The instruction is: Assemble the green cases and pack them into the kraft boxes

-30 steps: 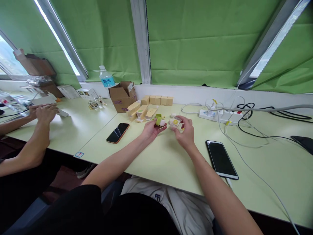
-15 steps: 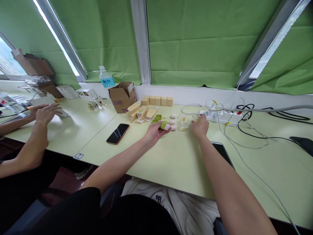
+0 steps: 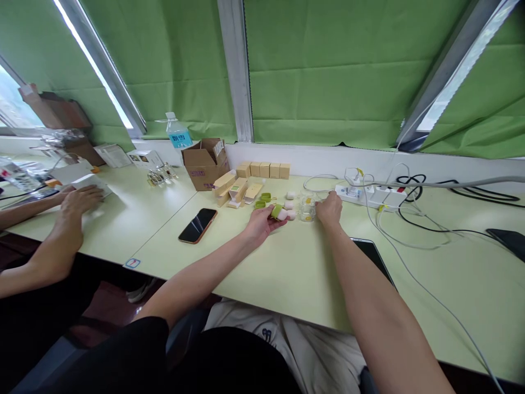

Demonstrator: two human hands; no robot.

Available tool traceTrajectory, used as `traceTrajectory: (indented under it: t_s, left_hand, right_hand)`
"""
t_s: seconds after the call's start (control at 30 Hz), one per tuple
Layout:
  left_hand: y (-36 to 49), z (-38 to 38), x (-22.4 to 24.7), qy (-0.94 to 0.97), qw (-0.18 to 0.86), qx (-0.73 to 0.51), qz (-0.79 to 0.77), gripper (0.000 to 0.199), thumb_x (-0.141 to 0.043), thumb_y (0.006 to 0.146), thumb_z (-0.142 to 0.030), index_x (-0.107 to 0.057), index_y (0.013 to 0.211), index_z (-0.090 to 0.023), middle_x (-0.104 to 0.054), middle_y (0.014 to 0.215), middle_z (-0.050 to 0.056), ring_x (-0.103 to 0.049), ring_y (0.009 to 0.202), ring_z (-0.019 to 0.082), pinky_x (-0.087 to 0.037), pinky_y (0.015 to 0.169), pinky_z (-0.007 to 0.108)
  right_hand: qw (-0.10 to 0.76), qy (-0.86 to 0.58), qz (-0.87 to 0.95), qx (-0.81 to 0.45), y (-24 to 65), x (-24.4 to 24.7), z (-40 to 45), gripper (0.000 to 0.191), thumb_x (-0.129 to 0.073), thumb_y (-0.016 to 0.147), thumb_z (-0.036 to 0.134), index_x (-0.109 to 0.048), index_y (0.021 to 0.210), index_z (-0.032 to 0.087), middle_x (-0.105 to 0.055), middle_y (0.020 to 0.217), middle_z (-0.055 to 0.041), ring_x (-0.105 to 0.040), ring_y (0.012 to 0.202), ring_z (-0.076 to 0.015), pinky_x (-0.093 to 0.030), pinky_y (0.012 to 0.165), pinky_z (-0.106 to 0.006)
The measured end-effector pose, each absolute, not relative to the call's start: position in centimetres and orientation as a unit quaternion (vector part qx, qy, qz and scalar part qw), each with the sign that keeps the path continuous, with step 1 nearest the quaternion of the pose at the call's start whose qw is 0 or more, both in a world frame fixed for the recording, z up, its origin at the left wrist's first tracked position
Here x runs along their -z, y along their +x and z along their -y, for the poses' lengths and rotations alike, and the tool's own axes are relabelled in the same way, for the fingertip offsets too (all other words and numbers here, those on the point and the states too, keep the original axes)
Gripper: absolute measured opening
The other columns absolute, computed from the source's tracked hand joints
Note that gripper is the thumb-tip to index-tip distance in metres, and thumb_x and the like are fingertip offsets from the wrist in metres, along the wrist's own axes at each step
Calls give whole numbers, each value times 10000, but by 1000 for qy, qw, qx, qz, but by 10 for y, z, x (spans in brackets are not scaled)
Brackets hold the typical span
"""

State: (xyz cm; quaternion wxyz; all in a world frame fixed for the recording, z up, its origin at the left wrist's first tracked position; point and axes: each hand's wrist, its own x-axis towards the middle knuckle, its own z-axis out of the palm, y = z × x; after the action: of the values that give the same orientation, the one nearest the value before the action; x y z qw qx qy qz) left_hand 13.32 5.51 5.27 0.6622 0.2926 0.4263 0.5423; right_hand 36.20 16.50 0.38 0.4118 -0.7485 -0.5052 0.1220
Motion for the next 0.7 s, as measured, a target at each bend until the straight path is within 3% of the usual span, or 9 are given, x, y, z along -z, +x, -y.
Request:
traceTrajectory:
  t_s: [0.2, 0.3, 0.37, 0.4, 0.47, 0.53, 0.7]
  left_hand:
    - [132, -55, -48, 307, 665, -531, -427, 232, -530, 1138, -260, -705, 1060, -129, -829, 1017, 146, -842, 874, 199, -703, 860, 315]
    - [131, -56, -45, 325, 666, -521, -423, 231, -572, 1112, -306, -718, 1048, -138, -834, 1000, 144, -840, 858, 206, -697, 867, 331]
    - [130, -56, -44, 332, 665, -509, -435, 249, -578, 1087, -323, -726, 1015, -135, -829, 947, 146, -831, 811, 215, -691, 830, 336]
    - [129, -56, -44, 335, 663, -501, -444, 259, -572, 1073, -323, -730, 998, -131, -823, 911, 147, -825, 784, 221, -686, 801, 339]
    - [126, -56, -45, 344, 658, -488, -459, 262, -561, 1039, -314, -733, 969, -129, -805, 848, 140, -813, 745, 235, -675, 740, 347]
    - [124, -56, -45, 361, 650, -482, -464, 247, -570, 1001, -314, -732, 947, -136, -790, 814, 123, -803, 729, 240, -660, 690, 344]
    - [120, -57, -44, 398, 624, -464, -486, 218, -682, 905, -377, -704, 863, -164, -721, 718, 59, -733, 644, 196, -580, 570, 275]
  right_hand:
    - [462, -726, 502, -88, 359, -11, -146, 545, -551, 879, 117, -573, 1424, 114, -591, 1454, -237, -601, 1309, -335, -489, 1128, -488]
    - [543, -627, 558, -33, 344, -14, -120, 356, -543, 920, 169, -649, 1260, 170, -644, 1301, -187, -650, 1132, -310, -540, 1054, -511]
    - [566, -522, 637, -17, 330, -16, -96, 307, -550, 971, 223, -663, 1255, 197, -659, 1276, -169, -674, 975, -274, -602, 935, -480]
    - [561, -459, 689, -7, 323, -17, -84, 348, -537, 983, 211, -659, 1309, 210, -659, 1325, -173, -687, 1000, -274, -623, 891, -458]
    - [516, -348, 782, 38, 313, -18, -61, 459, -539, 980, 166, -647, 1421, 238, -657, 1429, -175, -681, 1225, -317, -640, 924, -461]
    - [469, -298, 828, 79, 306, -19, -47, 541, -541, 980, 127, -626, 1496, 268, -675, 1453, -159, -664, 1300, -338, -645, 961, -495]
    - [440, -288, 841, 126, 301, -20, -43, 489, -571, 1049, 156, -632, 1521, 266, -727, 1363, -165, -692, 1203, -336, -656, 894, -480]
